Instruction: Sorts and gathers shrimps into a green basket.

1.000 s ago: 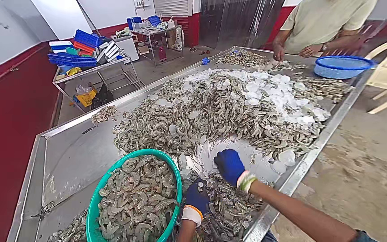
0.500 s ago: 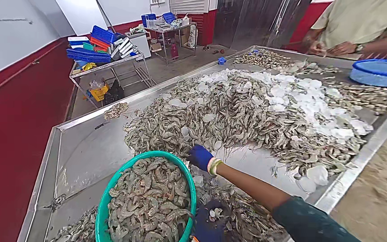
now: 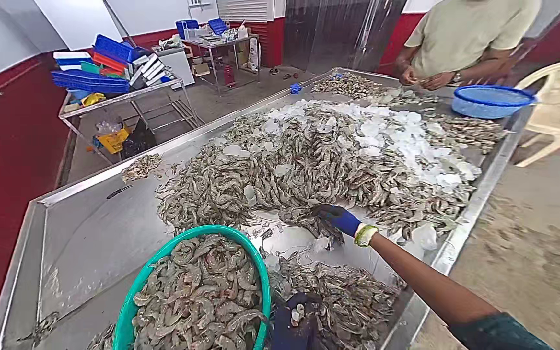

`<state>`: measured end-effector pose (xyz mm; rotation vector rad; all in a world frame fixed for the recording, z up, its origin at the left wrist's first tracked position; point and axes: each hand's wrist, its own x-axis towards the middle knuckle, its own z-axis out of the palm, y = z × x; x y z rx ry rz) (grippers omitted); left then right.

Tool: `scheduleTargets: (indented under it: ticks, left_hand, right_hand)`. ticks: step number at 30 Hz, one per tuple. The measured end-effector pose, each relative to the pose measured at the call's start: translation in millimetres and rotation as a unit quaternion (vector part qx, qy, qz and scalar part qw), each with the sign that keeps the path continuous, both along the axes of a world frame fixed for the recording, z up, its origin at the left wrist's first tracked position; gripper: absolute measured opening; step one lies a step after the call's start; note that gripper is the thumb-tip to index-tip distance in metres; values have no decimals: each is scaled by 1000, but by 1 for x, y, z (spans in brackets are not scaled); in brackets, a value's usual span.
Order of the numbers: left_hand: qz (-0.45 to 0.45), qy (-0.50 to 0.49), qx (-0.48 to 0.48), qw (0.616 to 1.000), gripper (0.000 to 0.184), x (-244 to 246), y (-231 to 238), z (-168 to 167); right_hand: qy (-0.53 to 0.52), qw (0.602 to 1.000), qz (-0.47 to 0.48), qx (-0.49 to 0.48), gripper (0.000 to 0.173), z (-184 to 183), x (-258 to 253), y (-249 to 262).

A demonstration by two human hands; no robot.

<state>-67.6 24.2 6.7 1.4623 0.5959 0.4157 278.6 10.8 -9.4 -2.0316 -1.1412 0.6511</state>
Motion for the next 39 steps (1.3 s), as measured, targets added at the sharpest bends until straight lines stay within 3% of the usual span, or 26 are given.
scheduleTargets:
  ticks: [4, 8, 10, 13, 17, 20, 23, 24, 27, 30, 32, 34, 37, 39]
  left_hand:
    - [-33, -27, 23, 999, 39, 4, -1, -6]
    - [-61, 12, 9, 998, 33, 11, -6, -1]
    - [-71, 35, 38, 996, 35, 10, -5, 8]
    - [-35, 33, 71, 996, 30, 5, -7, -1]
    - [-29, 137, 81, 987, 28, 15, -6, -2]
    - [-16, 143, 62, 988, 33, 19, -6, 0]
    - [2, 171, 69, 983, 49, 32, -4, -1]
    - [1, 173, 99, 980, 52, 41, -6, 4]
    - [-19, 196, 119, 973, 56, 72, -9, 13]
    - [-61, 299, 143, 941, 47, 86, -14, 13]
    - [-118, 369, 162, 908, 47, 84, -16, 17]
    - [-159, 374, 163, 899, 51, 76, -16, 18]
    - [-140, 323, 111, 929, 52, 61, -14, 17]
    - [-110, 308, 67, 942, 51, 51, -5, 11]
  right_hand:
    - [-51, 993, -107, -1, 28, 10, -19, -54]
    - [-75, 986, 9, -147, 37, -26, -86, -65]
    - [-64, 983, 53, -161, 42, -12, -104, -60]
    - [-154, 975, 93, -128, 33, 10, -65, -38]
    - [-252, 927, 236, -148, 33, -7, 11, 2]
    - [-293, 924, 196, -146, 26, -15, 14, -15]
    - [-319, 943, 84, -41, 20, -17, -16, -53]
    - [-321, 944, 68, -17, 18, -8, -39, -62]
    - [-302, 945, 103, -76, 19, 14, -122, -74]
    - [-240, 956, 74, -149, 28, 21, -164, -78]
    - [-211, 951, 90, -209, 32, 22, -166, -81]
    - [-210, 941, 120, -235, 28, 14, -157, -89]
    - [-187, 910, 168, -330, 24, 23, -127, -101]
    - [-192, 909, 156, -335, 19, 36, -106, -105]
